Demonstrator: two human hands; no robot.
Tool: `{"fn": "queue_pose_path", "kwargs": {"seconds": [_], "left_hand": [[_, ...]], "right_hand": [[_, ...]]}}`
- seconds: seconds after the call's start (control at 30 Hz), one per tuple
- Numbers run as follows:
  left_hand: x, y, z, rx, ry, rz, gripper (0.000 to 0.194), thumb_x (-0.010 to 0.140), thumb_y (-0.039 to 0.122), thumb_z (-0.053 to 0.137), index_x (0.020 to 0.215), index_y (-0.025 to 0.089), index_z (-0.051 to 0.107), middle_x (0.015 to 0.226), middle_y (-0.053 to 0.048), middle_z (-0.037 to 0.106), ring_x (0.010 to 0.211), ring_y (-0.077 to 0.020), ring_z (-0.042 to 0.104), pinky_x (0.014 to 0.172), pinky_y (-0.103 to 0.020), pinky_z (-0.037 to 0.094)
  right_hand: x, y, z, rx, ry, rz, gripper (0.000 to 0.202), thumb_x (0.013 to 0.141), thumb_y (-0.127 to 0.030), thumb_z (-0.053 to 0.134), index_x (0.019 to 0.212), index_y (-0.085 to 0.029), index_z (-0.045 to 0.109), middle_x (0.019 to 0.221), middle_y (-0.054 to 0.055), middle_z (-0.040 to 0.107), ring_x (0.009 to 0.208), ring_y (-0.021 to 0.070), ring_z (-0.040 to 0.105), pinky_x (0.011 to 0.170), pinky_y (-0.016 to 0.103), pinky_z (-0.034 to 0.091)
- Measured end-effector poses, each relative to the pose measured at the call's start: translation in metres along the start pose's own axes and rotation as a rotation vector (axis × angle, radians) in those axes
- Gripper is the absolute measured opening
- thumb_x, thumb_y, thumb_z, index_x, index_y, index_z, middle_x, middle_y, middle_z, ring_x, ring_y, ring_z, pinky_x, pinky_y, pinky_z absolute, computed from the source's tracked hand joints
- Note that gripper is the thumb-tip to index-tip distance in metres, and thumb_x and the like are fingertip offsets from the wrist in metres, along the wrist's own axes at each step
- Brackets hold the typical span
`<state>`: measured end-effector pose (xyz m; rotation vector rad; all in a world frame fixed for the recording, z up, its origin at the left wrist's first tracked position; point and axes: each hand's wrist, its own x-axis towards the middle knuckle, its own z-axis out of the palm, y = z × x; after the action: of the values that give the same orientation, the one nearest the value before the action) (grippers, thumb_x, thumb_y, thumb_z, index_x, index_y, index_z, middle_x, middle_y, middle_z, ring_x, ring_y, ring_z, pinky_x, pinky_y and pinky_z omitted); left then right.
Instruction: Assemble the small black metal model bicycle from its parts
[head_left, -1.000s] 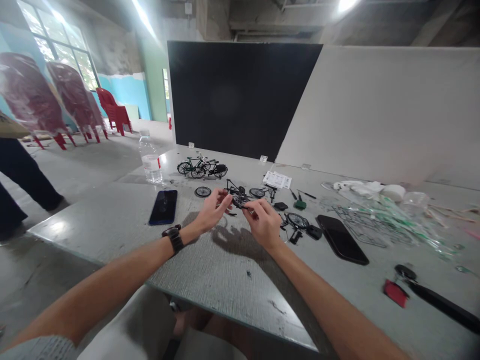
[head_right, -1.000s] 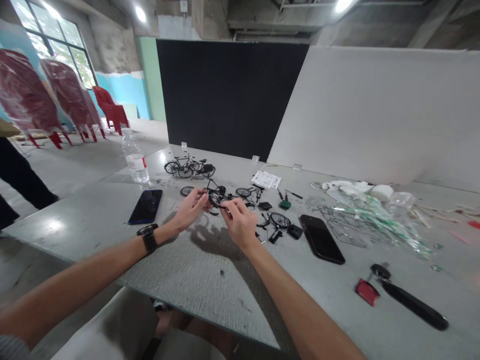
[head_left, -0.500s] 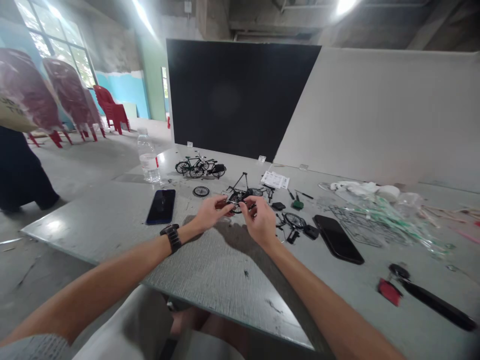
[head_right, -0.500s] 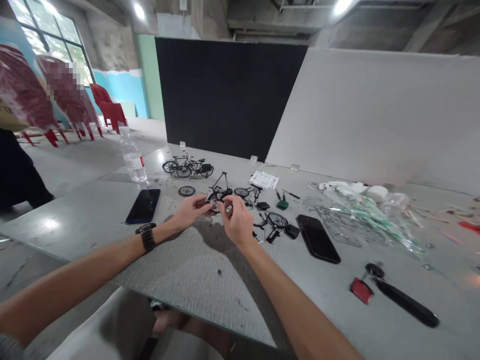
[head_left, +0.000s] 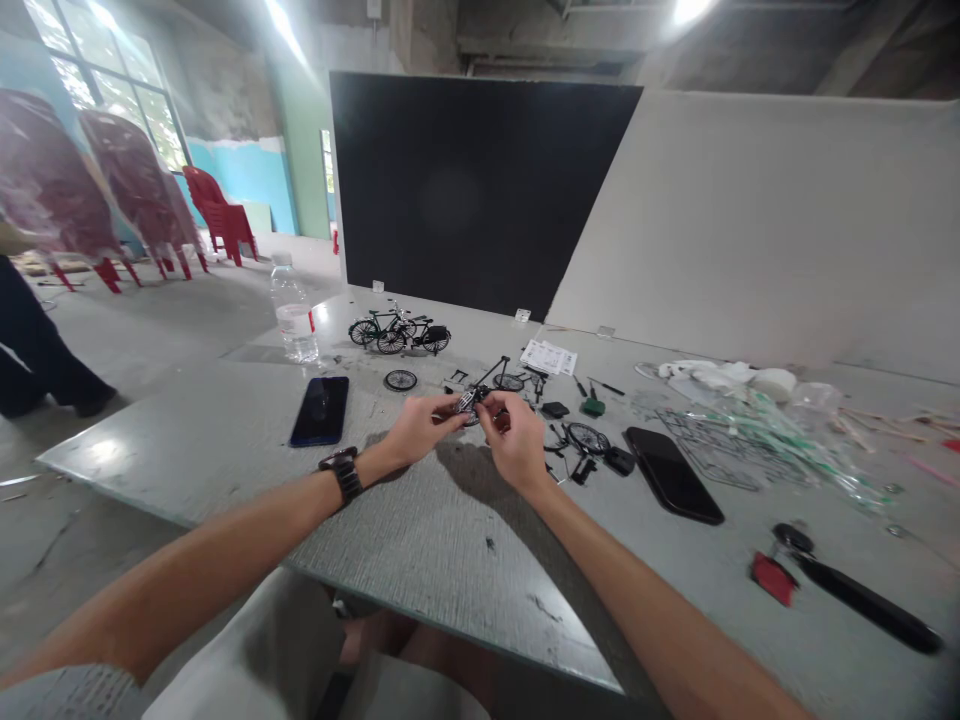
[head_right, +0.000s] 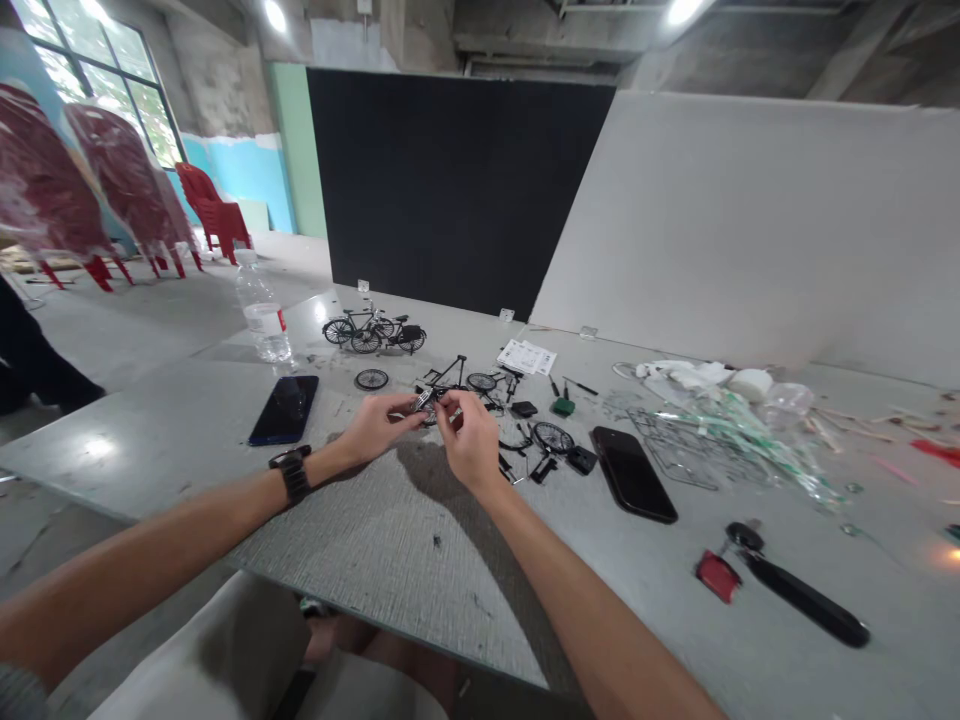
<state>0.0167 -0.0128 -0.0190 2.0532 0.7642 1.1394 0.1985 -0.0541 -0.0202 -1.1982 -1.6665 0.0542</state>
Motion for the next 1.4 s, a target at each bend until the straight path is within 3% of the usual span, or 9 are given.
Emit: {"fn": "queue_pose_path", "kwargs": {"seconds": [0.37,0.57,0.7,0.87,1.0,1.2,1.4], "left_hand": [[-0.0014,0.0033,-0.0009,-0.074,0.013,-0.054,0.026,0.091,0.039,0.064,0.082,0.015,0.068,0.066,0.000,0.066,0.063,-0.0148,0.063,0.060,-0.024,0.047],[0.0030,0.0050,-0.0021,-0.272,0.029,-0.173,0.033,0.088,0.045,0.068,0.093,0.013,0.072,0.079,-0.006,0.073,0.071,-0.0198,0.073,0.067,-0.029,0.058],[0.0038,0.0036,-0.0012,-0.326,0.027,-0.177,0.035,0.087,0.048,0.069,0.093,0.013,0.071,0.081,-0.006,0.074,0.072,-0.0192,0.073,0.068,-0.029,0.059],[0.0025,0.0020,-0.0006,-0.295,-0.012,-0.137,0.035,0.089,0.050,0.066,0.090,0.014,0.068,0.078,-0.004,0.072,0.072,-0.0198,0.072,0.067,-0.029,0.059],[0.0017,0.0010,-0.0004,-0.250,-0.043,-0.125,0.036,0.089,0.052,0.065,0.089,0.016,0.066,0.079,-0.004,0.071,0.073,-0.0202,0.073,0.067,-0.029,0.057],[0.0004,0.0009,0.0001,-0.243,-0.060,-0.134,0.035,0.087,0.052,0.067,0.086,0.017,0.063,0.075,-0.003,0.070,0.072,-0.0211,0.073,0.064,-0.028,0.053],[0.0000,-0.0016,-0.0025,-0.107,-0.074,-0.088,0.033,0.092,0.049,0.063,0.089,0.017,0.067,0.075,-0.004,0.074,0.070,-0.0204,0.072,0.067,-0.028,0.052]], "right_hand": [[0.0020,-0.0087,-0.0071,-0.090,-0.044,-0.176,0.016,0.101,-0.033,0.052,0.098,-0.021,0.063,0.090,0.006,0.062,0.071,0.0163,0.060,0.063,0.028,0.048],[0.0011,-0.0084,-0.0064,-0.069,-0.035,-0.130,0.028,0.106,-0.029,0.039,0.109,-0.020,0.065,0.098,0.008,0.065,0.066,0.0150,0.060,0.063,0.030,0.049],[0.0007,-0.0088,-0.0060,-0.072,-0.024,-0.126,0.026,0.105,-0.032,0.042,0.113,-0.021,0.065,0.099,0.008,0.065,0.067,0.0157,0.060,0.062,0.030,0.051],[0.0001,-0.0089,-0.0058,-0.068,-0.023,-0.177,0.021,0.100,-0.036,0.057,0.111,-0.022,0.069,0.103,0.008,0.065,0.063,0.0132,0.060,0.060,0.028,0.053],[0.0007,-0.0068,-0.0055,-0.070,0.014,-0.193,0.021,0.100,-0.036,0.057,0.106,-0.023,0.072,0.103,0.009,0.068,0.071,0.0158,0.064,0.061,0.029,0.054],[0.0007,-0.0053,-0.0065,-0.070,-0.040,-0.212,0.023,0.102,-0.034,0.054,0.101,-0.023,0.074,0.097,0.008,0.072,0.086,0.0199,0.068,0.070,0.031,0.055],[0.0011,-0.0061,-0.0082,-0.103,-0.065,-0.218,0.022,0.103,-0.034,0.052,0.102,-0.023,0.071,0.099,0.008,0.072,0.083,0.0192,0.068,0.069,0.030,0.052]]}}
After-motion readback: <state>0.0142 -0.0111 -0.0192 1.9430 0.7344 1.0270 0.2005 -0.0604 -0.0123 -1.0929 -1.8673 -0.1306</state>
